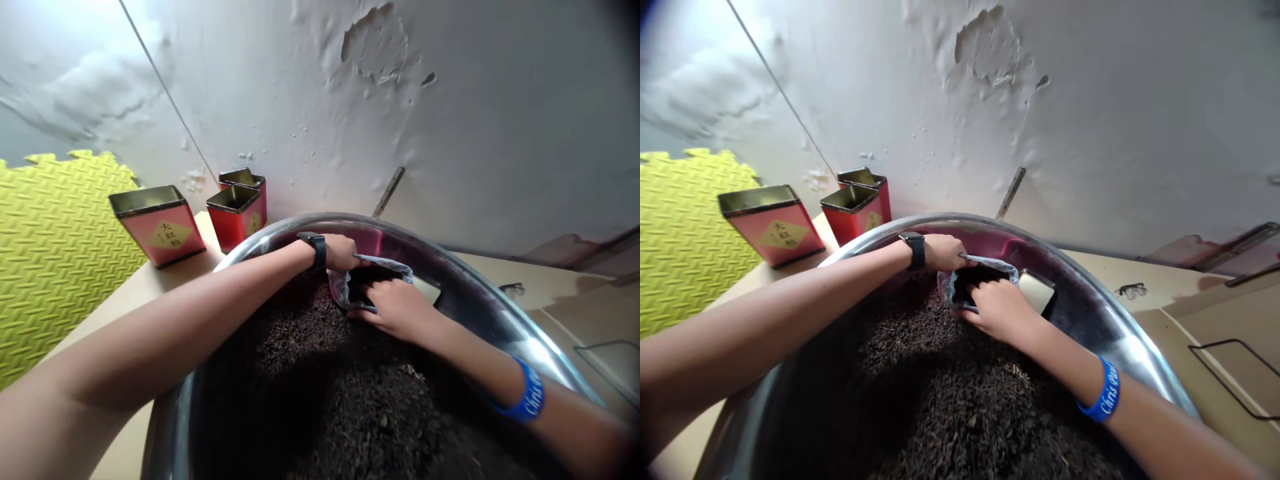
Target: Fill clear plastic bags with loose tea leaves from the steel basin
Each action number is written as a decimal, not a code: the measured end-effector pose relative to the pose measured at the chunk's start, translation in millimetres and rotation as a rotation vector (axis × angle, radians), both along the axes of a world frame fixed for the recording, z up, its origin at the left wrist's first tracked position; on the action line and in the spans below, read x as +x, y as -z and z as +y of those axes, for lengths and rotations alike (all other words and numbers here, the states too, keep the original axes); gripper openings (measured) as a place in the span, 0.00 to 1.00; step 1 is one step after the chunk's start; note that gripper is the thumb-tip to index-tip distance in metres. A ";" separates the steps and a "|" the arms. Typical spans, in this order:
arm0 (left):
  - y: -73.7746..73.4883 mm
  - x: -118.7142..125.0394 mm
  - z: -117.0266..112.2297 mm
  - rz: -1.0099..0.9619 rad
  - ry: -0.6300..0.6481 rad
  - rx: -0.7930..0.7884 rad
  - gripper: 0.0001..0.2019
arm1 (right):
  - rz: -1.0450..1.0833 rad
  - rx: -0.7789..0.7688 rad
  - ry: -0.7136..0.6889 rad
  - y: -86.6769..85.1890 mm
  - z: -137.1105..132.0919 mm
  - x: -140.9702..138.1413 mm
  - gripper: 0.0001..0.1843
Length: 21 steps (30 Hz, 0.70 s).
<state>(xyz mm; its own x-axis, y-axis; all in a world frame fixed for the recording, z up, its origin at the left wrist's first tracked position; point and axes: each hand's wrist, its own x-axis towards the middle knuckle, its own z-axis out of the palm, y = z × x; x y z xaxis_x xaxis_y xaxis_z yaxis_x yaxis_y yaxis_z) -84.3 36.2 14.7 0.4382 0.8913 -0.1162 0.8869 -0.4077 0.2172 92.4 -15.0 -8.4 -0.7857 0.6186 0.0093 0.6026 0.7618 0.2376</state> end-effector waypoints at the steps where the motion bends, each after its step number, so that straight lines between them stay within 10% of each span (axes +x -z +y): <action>1: 1.2 -0.3 1.0 -0.004 0.000 -0.003 0.30 | 0.020 -0.002 -0.001 -1.2 -0.5 0.7 0.24; 14: -3.3 -9.0 2.9 -0.008 0.157 -0.071 0.29 | 0.063 -0.085 -0.023 3.0 -16.4 0.4 0.24; 21: -60.7 8.9 -44.4 -0.455 0.291 0.433 0.21 | 0.101 -0.063 -0.059 8.2 -3.2 2.8 0.21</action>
